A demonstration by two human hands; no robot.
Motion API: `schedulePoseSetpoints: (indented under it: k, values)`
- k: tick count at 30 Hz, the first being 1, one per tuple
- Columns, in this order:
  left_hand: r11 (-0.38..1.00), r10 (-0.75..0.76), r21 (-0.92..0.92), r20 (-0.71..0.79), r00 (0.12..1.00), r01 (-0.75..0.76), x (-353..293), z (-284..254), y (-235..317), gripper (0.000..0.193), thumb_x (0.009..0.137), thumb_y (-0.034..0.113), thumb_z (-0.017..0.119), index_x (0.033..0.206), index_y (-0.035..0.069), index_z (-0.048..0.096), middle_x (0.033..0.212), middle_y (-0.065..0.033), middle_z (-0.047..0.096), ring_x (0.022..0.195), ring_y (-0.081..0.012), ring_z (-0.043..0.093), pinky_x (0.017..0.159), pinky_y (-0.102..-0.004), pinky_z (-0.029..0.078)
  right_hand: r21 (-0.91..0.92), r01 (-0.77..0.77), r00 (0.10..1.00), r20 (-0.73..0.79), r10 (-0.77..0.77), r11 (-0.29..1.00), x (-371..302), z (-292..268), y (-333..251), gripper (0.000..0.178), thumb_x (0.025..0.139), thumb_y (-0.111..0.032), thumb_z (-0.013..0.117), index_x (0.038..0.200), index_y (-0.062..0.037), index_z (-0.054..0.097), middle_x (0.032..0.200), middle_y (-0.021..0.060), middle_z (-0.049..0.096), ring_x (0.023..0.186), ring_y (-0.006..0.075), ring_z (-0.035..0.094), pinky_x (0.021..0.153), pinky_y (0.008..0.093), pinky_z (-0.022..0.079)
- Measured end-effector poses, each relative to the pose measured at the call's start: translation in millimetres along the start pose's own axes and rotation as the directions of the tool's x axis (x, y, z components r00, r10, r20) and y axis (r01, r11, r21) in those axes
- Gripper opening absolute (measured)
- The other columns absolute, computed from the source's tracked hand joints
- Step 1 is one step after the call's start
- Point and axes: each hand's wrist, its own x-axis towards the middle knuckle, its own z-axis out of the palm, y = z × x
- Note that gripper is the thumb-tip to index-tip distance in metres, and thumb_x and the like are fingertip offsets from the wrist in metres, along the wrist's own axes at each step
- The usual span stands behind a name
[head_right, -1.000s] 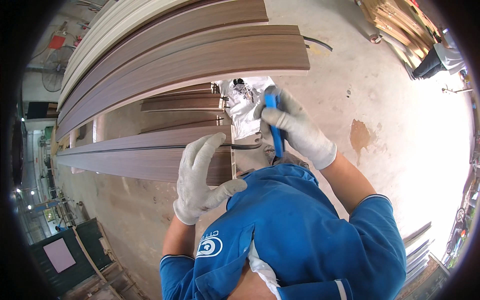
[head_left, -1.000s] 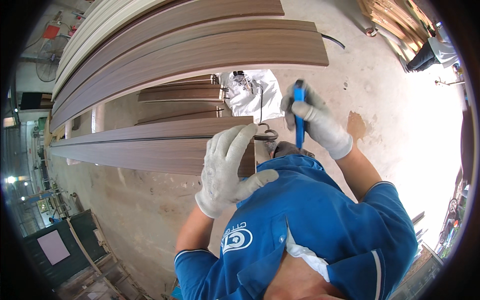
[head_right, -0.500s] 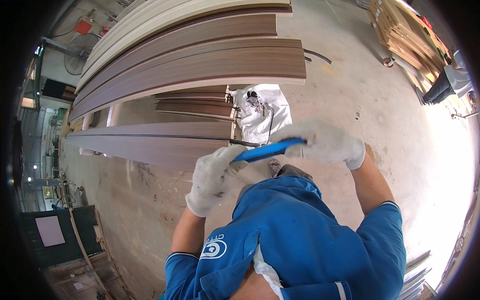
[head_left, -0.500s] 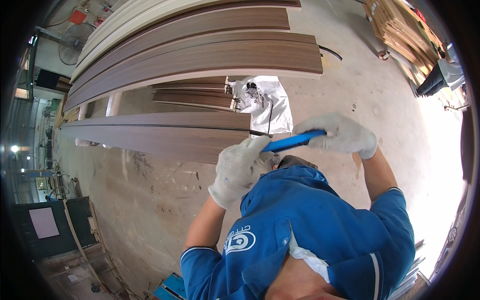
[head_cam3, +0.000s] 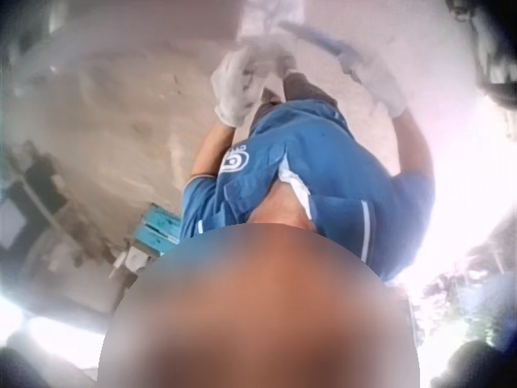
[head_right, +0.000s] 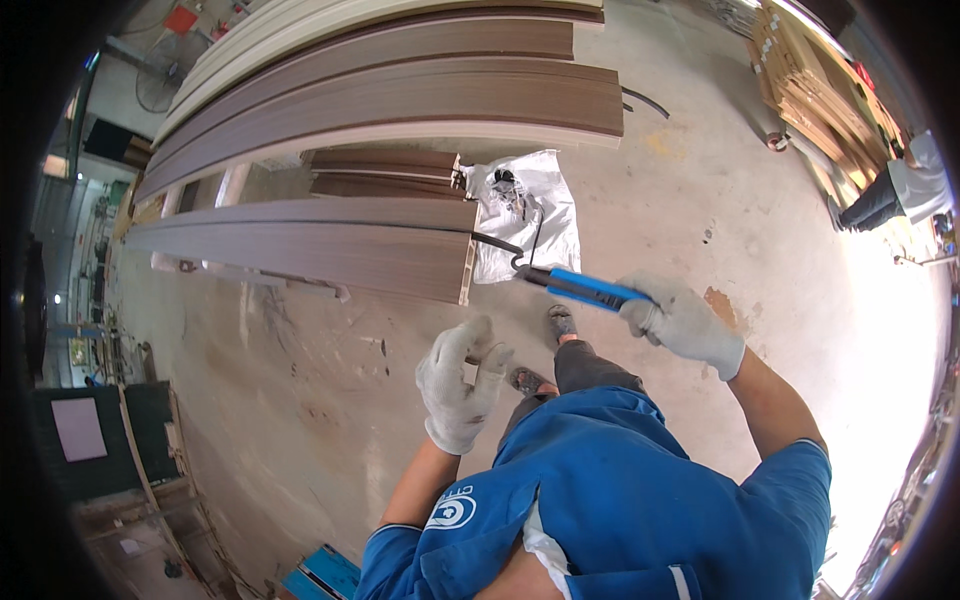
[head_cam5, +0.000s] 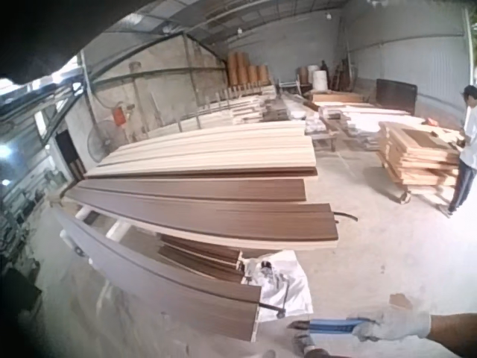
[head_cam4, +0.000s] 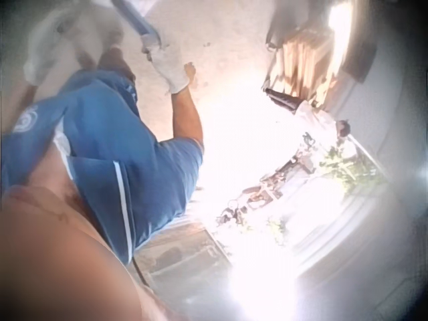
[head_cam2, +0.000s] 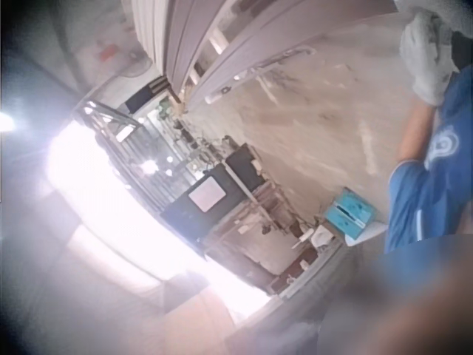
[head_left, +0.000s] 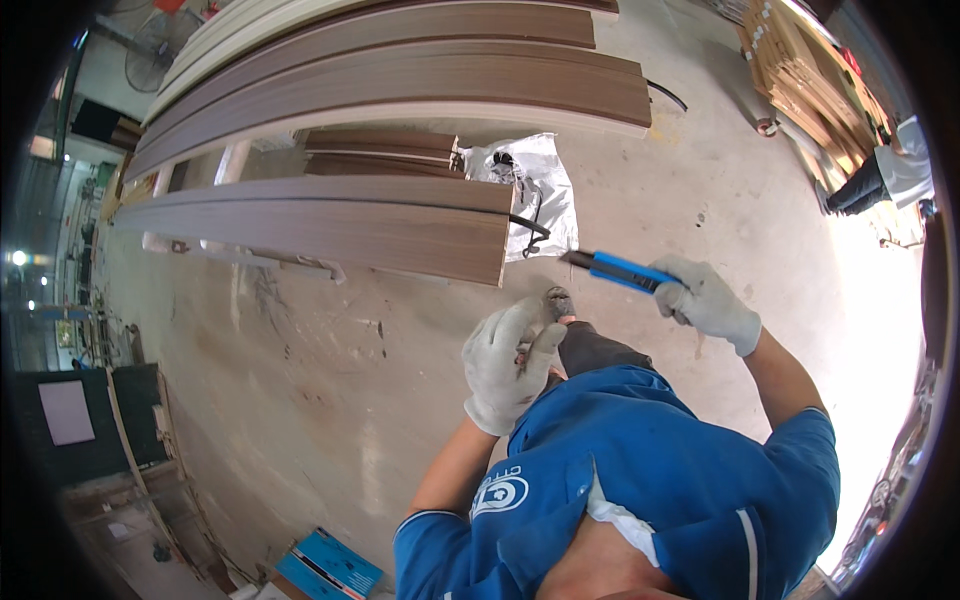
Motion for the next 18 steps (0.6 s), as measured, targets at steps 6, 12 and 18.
schedulePoseSetpoints:
  k: [6,12,18]
  values:
    - [0.937,-0.343,-0.056,0.044,0.938,0.345,-8,79,-80,0.047,0.099,0.023,0.065,0.139,0.001,0.056,0.127,-0.0194,0.066,0.115,-0.0313,0.065,0.100,-0.0419,0.050,-0.075,0.304,0.953,0.022,-0.303,0.950,33,-13,17,0.026,0.103,-0.027,0.064,0.113,-0.0025,0.065,0.077,0.0053,0.065,0.066,0.0147,0.062,0.062,0.0309,0.051]
    - [0.626,-0.406,-0.702,0.078,0.911,0.339,2,154,-141,0.034,0.108,0.020,0.055,0.133,-0.004,0.055,0.118,-0.0085,0.065,0.117,-0.0158,0.058,0.103,-0.0300,0.044,-0.509,0.569,0.800,0.162,-0.577,0.646,81,-48,24,0.029,0.100,-0.025,0.069,0.123,-0.0066,0.066,0.089,0.0147,0.073,0.073,0.0330,0.070,0.066,0.0387,0.055]
    - [0.712,-0.583,-0.461,0.032,0.812,0.530,-6,145,-89,0.027,0.105,0.023,0.061,0.105,-0.002,0.070,0.072,0.0018,0.054,0.066,-0.0085,0.048,0.062,-0.0278,0.040,-0.563,0.767,0.540,0.305,-0.784,0.309,116,-58,27,0.032,0.095,-0.022,0.071,0.126,-0.0112,0.067,0.089,0.0142,0.073,0.076,0.0332,0.071,0.064,0.0430,0.055]
